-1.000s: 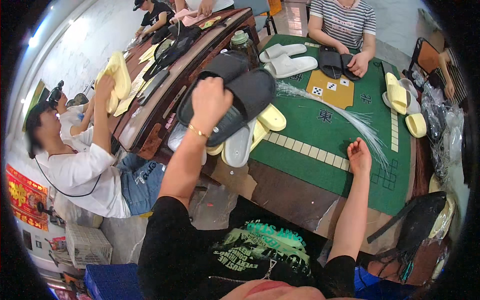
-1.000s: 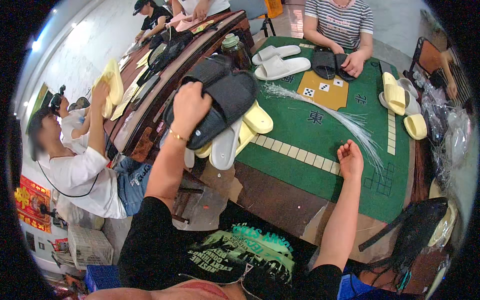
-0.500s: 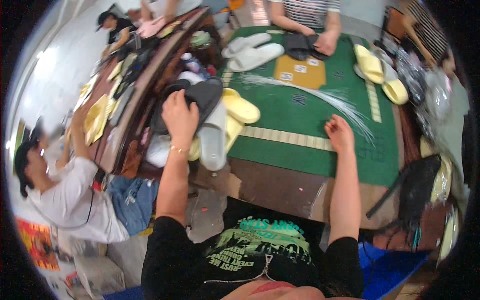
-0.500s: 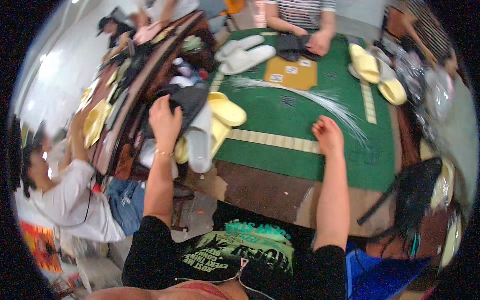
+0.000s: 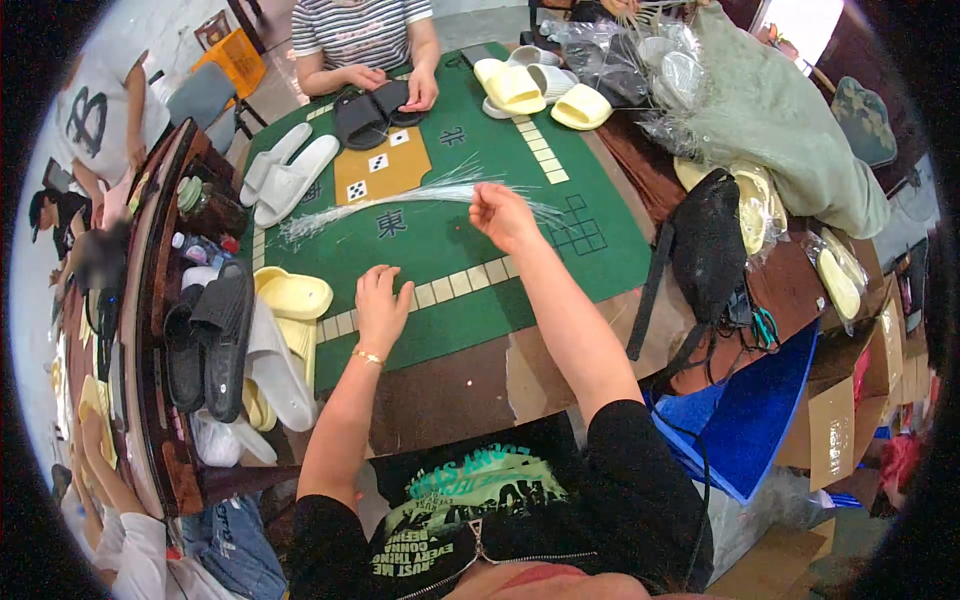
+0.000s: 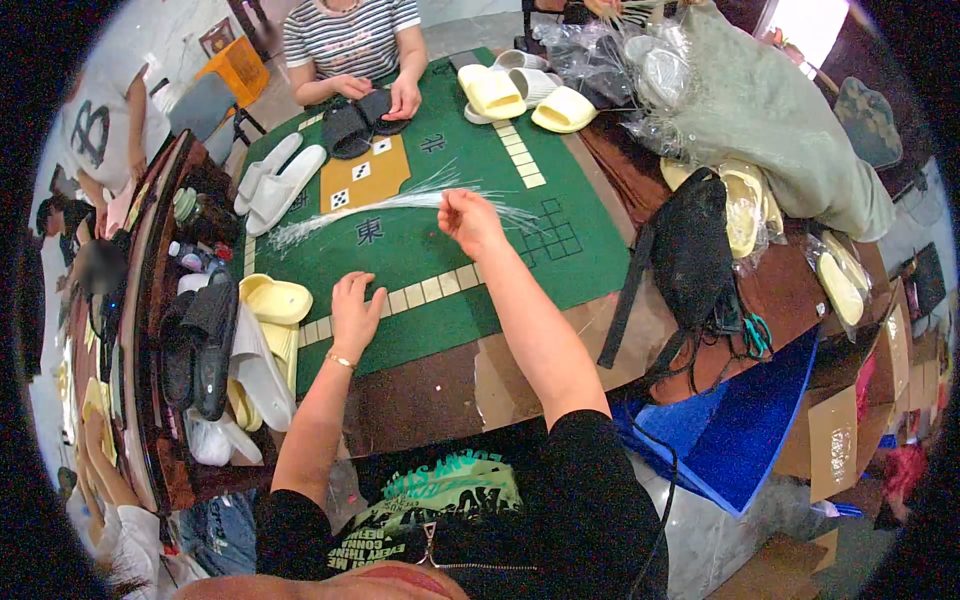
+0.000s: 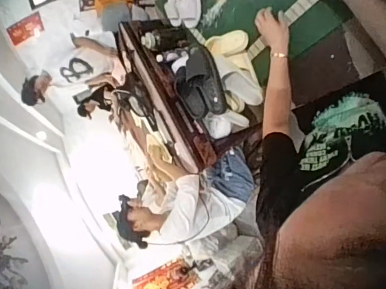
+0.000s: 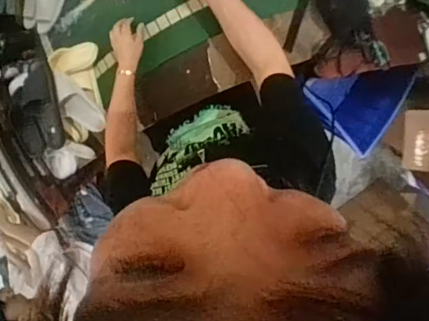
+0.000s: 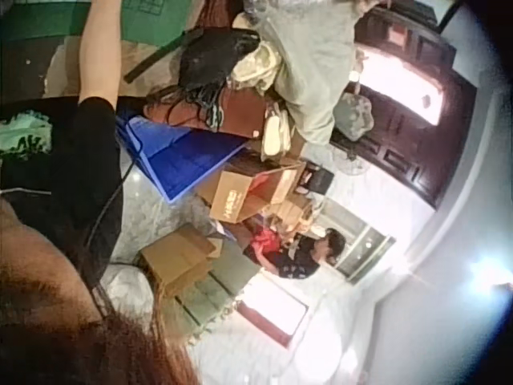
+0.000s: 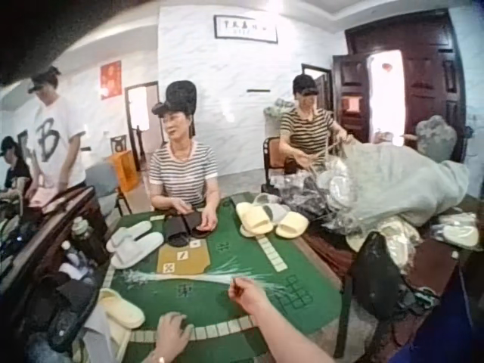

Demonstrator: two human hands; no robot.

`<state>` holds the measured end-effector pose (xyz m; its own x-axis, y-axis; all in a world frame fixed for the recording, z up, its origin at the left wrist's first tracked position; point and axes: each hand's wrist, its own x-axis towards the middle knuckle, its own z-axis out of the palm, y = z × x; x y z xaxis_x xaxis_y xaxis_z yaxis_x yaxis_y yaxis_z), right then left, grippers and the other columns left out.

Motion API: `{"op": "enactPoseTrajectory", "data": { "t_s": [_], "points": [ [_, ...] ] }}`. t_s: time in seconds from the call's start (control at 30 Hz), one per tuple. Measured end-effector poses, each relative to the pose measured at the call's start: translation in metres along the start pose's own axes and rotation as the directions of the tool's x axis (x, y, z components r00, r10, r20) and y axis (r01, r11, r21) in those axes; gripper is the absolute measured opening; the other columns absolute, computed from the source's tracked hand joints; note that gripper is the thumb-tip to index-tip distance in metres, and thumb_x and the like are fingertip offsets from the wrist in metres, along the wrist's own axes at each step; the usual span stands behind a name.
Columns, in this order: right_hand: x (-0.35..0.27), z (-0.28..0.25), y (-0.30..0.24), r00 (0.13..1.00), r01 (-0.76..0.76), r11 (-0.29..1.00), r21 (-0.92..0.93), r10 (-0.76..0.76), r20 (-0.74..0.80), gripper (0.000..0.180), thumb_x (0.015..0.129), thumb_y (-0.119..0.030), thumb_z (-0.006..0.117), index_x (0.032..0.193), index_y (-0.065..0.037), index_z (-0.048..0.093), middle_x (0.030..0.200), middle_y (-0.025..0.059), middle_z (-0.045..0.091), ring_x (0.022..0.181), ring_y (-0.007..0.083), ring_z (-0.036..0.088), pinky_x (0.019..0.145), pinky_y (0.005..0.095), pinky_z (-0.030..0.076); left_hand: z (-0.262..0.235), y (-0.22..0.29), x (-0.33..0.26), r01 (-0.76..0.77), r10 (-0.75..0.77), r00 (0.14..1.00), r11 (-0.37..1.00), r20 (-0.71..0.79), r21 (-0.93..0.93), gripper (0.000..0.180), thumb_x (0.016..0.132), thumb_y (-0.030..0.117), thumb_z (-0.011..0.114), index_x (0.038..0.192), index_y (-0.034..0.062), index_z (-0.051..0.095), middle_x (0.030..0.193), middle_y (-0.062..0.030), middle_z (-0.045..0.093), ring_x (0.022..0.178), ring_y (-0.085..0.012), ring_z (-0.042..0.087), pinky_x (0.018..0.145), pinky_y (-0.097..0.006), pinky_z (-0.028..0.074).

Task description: The person pairs and fastens slippers together by threading plastic ties through each pair by hand across several sets on the table.

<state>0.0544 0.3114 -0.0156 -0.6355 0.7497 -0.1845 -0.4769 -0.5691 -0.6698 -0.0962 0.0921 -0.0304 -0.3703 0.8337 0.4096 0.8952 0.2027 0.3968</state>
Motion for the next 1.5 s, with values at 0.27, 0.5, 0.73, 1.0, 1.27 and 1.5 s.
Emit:
{"op": "enactPoseTrajectory", "data": {
  "t_s": [0.27, 0.5, 0.73, 1.0, 1.27, 1.5],
  "points": [
    [0.074, -0.077, -0.105, 0.662, 0.195, 0.276, -0.941, -0.745, -0.081, 0.021, 0.078, -0.01, 0.058, 0.097, -0.003, 0.061, 0.084, 0.0108, 0.063, 0.079, 0.0247, 0.061, 0.076, 0.0341, 0.048, 0.015, 0.014, 0.006, 0.054, -0.049, 0.998, 0.992, -0.041, 0.116, 0.03, 0.08, 0.027, 0.063, 0.102, 0.0083, 0.057, 0.108, -0.0087, 0.053, 0.105, -0.0281, 0.048, 0.088, -0.042, 0.038],
    [0.082, -0.082, -0.132, 0.833, -0.267, -0.343, -0.901, -0.552, -0.037, 0.049, 0.076, -0.028, 0.063, 0.124, -0.02, 0.054, 0.147, 0.0096, 0.022, 0.121, 0.0366, 0.038, 0.097, 0.0437, 0.041, 0.01, 0.015, 0.006, 0.059, -0.056, 0.998, 0.988, -0.018, 0.146, 0.031, 0.079, 0.025, 0.063, 0.103, 0.0062, 0.057, 0.108, -0.0106, 0.053, 0.104, -0.0289, 0.048, 0.087, -0.042, 0.038],
    [0.104, -0.076, -0.158, 0.897, -0.385, -0.447, -0.807, -0.387, -0.214, 0.063, 0.072, -0.041, 0.063, 0.13, -0.021, 0.049, 0.148, 0.0059, 0.022, 0.123, 0.0366, 0.037, 0.099, 0.043, 0.04, 0.011, 0.02, 0.009, 0.062, -0.06, 0.998, 0.991, -0.014, 0.122, 0.03, 0.077, 0.023, 0.064, 0.101, 0.006, 0.057, 0.107, -0.0101, 0.053, 0.104, -0.0283, 0.048, 0.087, -0.042, 0.037],
    [0.08, -0.087, -0.133, 0.868, -0.234, -0.53, -0.815, -0.492, 0.071, 0.053, 0.077, -0.037, 0.062, 0.123, -0.012, 0.055, 0.136, 0.013, 0.04, 0.119, 0.0371, 0.041, 0.096, 0.0421, 0.041, 0.011, 0.018, 0.008, 0.048, -0.041, 0.997, 0.994, -0.068, 0.095, 0.028, 0.078, 0.024, 0.063, 0.1, 0.0067, 0.057, 0.105, -0.0093, 0.053, 0.102, -0.0271, 0.048, 0.087, -0.041, 0.037],
    [0.024, -0.054, -0.17, 0.499, 0.021, -0.807, -0.59, -0.502, 0.706, 0.01, 0.074, -0.01, 0.057, 0.078, -0.014, 0.066, 0.082, 0.0054, 0.06, 0.081, 0.0261, 0.055, 0.069, 0.0383, 0.045, 0.009, 0.012, 0.001, 0.059, -0.052, 0.995, 0.996, -0.086, 0.074, 0.029, 0.078, 0.024, 0.063, 0.1, 0.0059, 0.058, 0.105, -0.0099, 0.053, 0.103, -0.0279, 0.047, 0.087, -0.042, 0.037],
    [-0.034, 0.065, -0.259, 0.329, -0.039, -0.843, -0.536, -0.517, 0.79, 0.009, 0.077, -0.012, 0.055, 0.078, -0.013, 0.065, 0.077, 0.008, 0.063, 0.075, 0.028, 0.057, 0.071, 0.039, 0.045, 0.015, 0.01, 0.0, 0.055, -0.051, 0.994, 0.998, -0.094, 0.038, 0.028, 0.077, 0.023, 0.063, 0.099, 0.0063, 0.059, 0.106, -0.01, 0.054, 0.103, -0.0276, 0.048, 0.088, -0.042, 0.038]
  ]
}}
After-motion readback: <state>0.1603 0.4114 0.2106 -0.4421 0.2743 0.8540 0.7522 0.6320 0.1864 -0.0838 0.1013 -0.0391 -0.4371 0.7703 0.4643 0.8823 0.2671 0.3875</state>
